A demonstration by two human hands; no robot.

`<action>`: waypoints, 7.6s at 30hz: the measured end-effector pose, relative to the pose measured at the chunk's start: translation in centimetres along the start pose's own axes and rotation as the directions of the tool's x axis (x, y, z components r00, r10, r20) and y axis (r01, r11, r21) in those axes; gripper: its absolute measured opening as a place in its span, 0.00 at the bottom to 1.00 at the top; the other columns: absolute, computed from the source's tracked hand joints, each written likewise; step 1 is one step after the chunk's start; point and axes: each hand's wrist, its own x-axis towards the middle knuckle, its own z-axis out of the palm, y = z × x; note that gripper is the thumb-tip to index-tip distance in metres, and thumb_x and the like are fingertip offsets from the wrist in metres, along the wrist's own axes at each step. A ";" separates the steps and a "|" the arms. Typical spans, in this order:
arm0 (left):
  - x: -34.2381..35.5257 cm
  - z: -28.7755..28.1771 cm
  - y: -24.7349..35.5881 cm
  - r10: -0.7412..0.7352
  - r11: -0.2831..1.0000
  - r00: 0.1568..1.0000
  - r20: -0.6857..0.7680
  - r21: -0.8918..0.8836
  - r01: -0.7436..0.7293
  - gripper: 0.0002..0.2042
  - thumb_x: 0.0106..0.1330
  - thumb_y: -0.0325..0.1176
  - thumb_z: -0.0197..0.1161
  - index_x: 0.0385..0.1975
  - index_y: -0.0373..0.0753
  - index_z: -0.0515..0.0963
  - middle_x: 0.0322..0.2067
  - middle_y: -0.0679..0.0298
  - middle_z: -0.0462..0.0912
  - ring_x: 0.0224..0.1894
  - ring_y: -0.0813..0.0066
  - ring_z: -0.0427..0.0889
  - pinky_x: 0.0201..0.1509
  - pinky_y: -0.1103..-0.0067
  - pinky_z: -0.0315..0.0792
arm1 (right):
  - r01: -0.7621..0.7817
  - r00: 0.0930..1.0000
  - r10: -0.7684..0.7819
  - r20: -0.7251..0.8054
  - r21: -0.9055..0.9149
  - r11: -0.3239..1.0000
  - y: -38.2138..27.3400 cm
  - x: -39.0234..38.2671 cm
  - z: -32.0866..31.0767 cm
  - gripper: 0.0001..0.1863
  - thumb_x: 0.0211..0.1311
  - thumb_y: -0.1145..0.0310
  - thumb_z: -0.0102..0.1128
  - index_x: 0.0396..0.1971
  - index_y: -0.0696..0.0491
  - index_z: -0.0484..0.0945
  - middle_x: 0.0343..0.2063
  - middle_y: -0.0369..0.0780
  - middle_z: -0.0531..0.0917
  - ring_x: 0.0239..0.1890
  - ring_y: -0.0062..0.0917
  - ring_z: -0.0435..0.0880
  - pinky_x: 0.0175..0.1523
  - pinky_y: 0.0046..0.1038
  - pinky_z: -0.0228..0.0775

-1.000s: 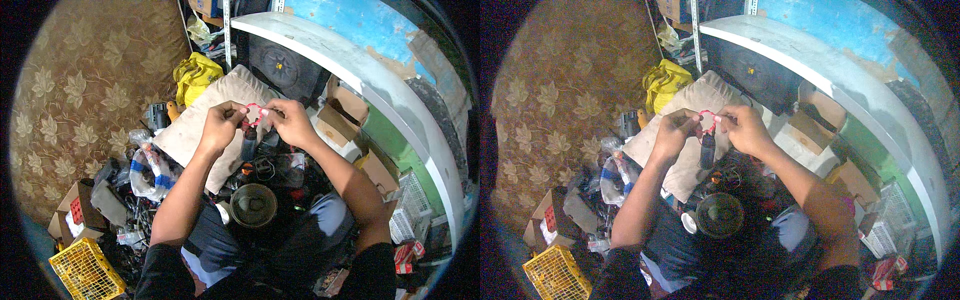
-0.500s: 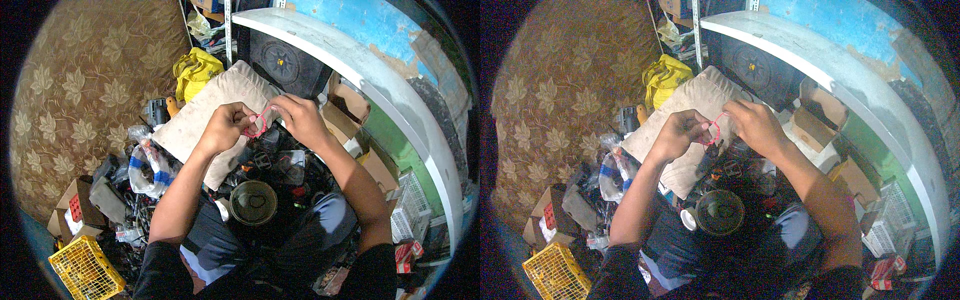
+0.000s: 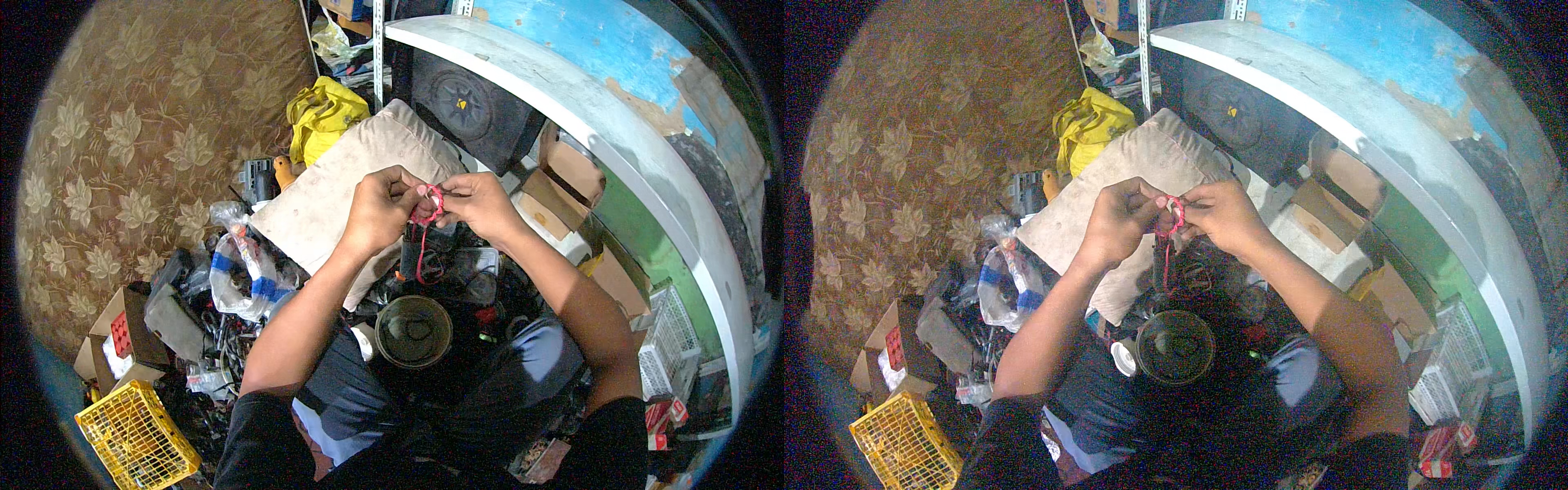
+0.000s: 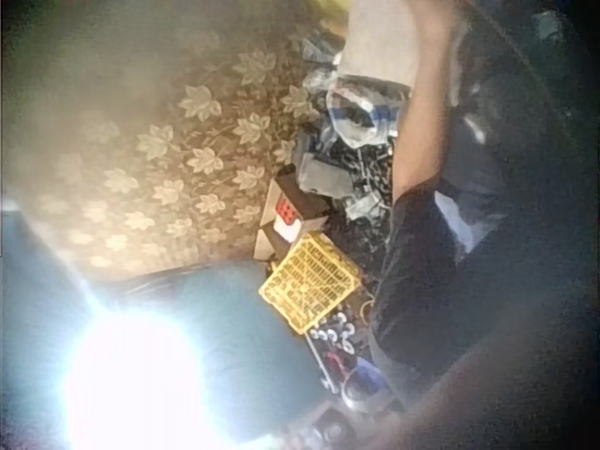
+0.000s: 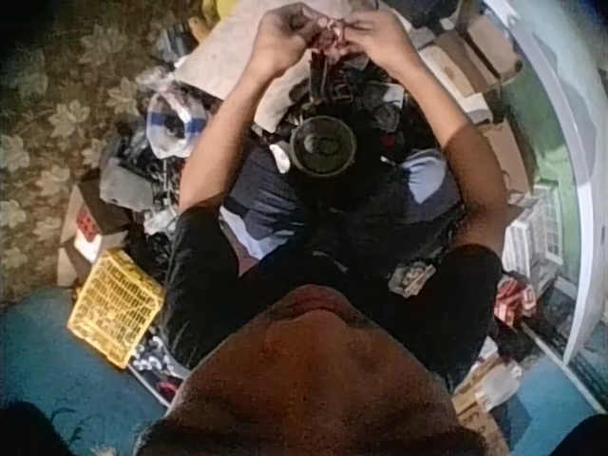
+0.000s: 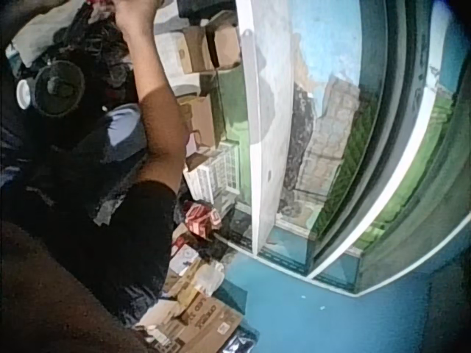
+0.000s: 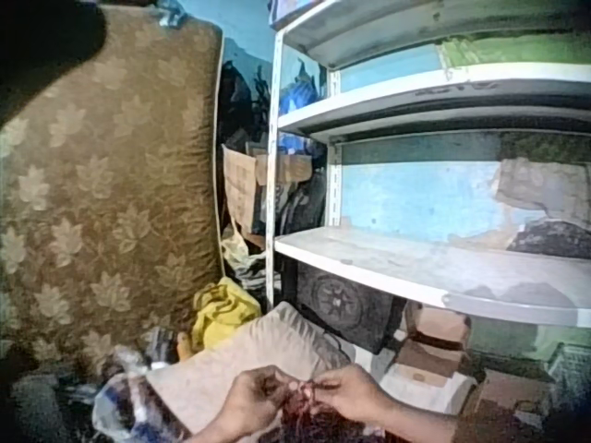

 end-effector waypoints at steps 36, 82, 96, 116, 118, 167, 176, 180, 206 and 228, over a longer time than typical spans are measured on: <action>0.7 1.2 0.5 0.164 0.961 0.977 -0.138 0.247 -0.127 0.04 0.65 0.25 0.62 0.30 0.31 0.80 0.25 0.58 0.84 0.26 0.77 0.83 0.30 0.78 0.78 | -0.138 0.990 0.106 0.091 0.521 0.842 -1.1 -0.4 0.1 0.06 0.61 0.71 0.65 0.35 0.54 0.79 0.35 0.36 0.84 0.35 0.24 0.84 0.36 0.26 0.74; 1.6 -8.5 -0.7 -0.130 0.982 0.920 -0.369 -0.174 0.069 0.08 0.68 0.29 0.61 0.33 0.28 0.77 0.29 0.54 0.83 0.27 0.73 0.80 0.33 0.71 0.84 | 0.112 0.976 -0.210 -0.056 -0.698 0.708 6.3 -3.7 -17.1 0.12 0.61 0.64 0.64 0.28 0.59 0.84 0.27 0.41 0.86 0.27 0.24 0.82 0.36 0.27 0.72; 0.9 -1.8 -0.3 -0.109 0.990 0.983 -0.148 -0.106 0.094 0.06 0.68 0.26 0.60 0.33 0.28 0.77 0.27 0.56 0.85 0.24 0.78 0.81 0.29 0.81 0.75 | 0.264 0.946 -0.323 -0.037 -0.497 0.827 -0.4 -2.0 -2.9 0.17 0.69 0.62 0.57 0.48 0.59 0.80 0.38 0.42 0.86 0.39 0.22 0.84 0.49 0.26 0.74; 0.1 -1.2 0.5 -0.131 0.990 0.979 0.156 0.073 0.121 0.11 0.68 0.32 0.62 0.39 0.28 0.82 0.28 0.59 0.84 0.29 0.76 0.83 0.36 0.77 0.80 | 0.501 0.714 -0.677 0.177 -0.805 0.318 -2.4 -2.0 -2.6 0.05 0.58 0.76 0.61 0.35 0.57 0.80 0.29 0.46 0.83 0.29 0.44 0.82 0.36 0.37 0.74; -0.1 -1.2 1.3 -0.156 0.986 0.969 0.190 -0.026 0.164 0.11 0.68 0.32 0.62 0.39 0.28 0.81 0.29 0.58 0.84 0.31 0.74 0.84 0.39 0.76 0.82 | 0.499 0.712 -0.678 0.181 -0.810 0.308 -2.2 -2.0 -2.8 0.06 0.58 0.76 0.61 0.36 0.57 0.80 0.29 0.46 0.83 0.29 0.43 0.83 0.37 0.36 0.74; 0.0 0.9 -0.1 0.120 0.952 0.978 -0.169 0.298 -0.066 0.09 0.63 0.29 0.67 0.33 0.28 0.83 0.29 0.54 0.81 0.25 0.70 0.85 0.27 0.78 0.76 | 0.103 0.979 -0.152 -0.135 -0.317 0.943 -0.8 -1.3 0.9 0.09 0.58 0.74 0.64 0.37 0.62 0.84 0.24 0.47 0.86 0.24 0.25 0.86 0.30 0.26 0.78; 0.3 0.1 0.1 0.013 0.991 0.996 -0.093 0.137 0.000 0.09 0.65 0.30 0.65 0.35 0.29 0.82 0.28 0.59 0.81 0.24 0.72 0.83 0.28 0.77 0.76 | 0.155 0.971 -0.198 -0.132 -0.281 0.947 -2.7 -1.6 0.0 0.09 0.60 0.76 0.62 0.41 0.59 0.79 0.21 0.40 0.83 0.20 0.20 0.80 0.26 0.24 0.72; 0.3 -0.6 1.3 -0.101 0.979 0.988 0.119 -0.167 0.120 0.09 0.67 0.32 0.63 0.38 0.32 0.80 0.27 0.64 0.80 0.28 0.76 0.81 0.34 0.80 0.76 | -0.059 0.990 0.117 -0.079 0.527 0.848 -2.3 -1.8 -1.2 0.07 0.63 0.74 0.59 0.41 0.54 0.77 0.23 0.34 0.78 0.22 0.20 0.76 0.33 0.23 0.73; 0.5 -5.4 -0.1 0.197 0.827 0.969 -0.152 0.557 -0.081 0.08 0.59 0.34 0.70 0.32 0.37 0.87 0.25 0.56 0.86 0.26 0.73 0.84 0.33 0.77 0.75 | 0.065 0.917 -0.352 -0.189 -0.799 0.598 -1.7 -4.7 -11.4 0.13 0.60 0.63 0.65 0.31 0.59 0.84 0.27 0.46 0.85 0.30 0.33 0.84 0.41 0.31 0.72; 0.7 -2.3 0.3 -0.061 0.938 0.998 -0.029 0.340 0.067 0.10 0.61 0.34 0.68 0.29 0.31 0.84 0.20 0.60 0.83 0.21 0.78 0.78 0.27 0.78 0.73 | 0.409 0.888 -0.459 0.024 -0.496 0.766 -0.8 -1.7 -0.3 0.16 0.60 0.67 0.64 0.46 0.57 0.80 0.39 0.47 0.85 0.43 0.37 0.85 0.51 0.33 0.73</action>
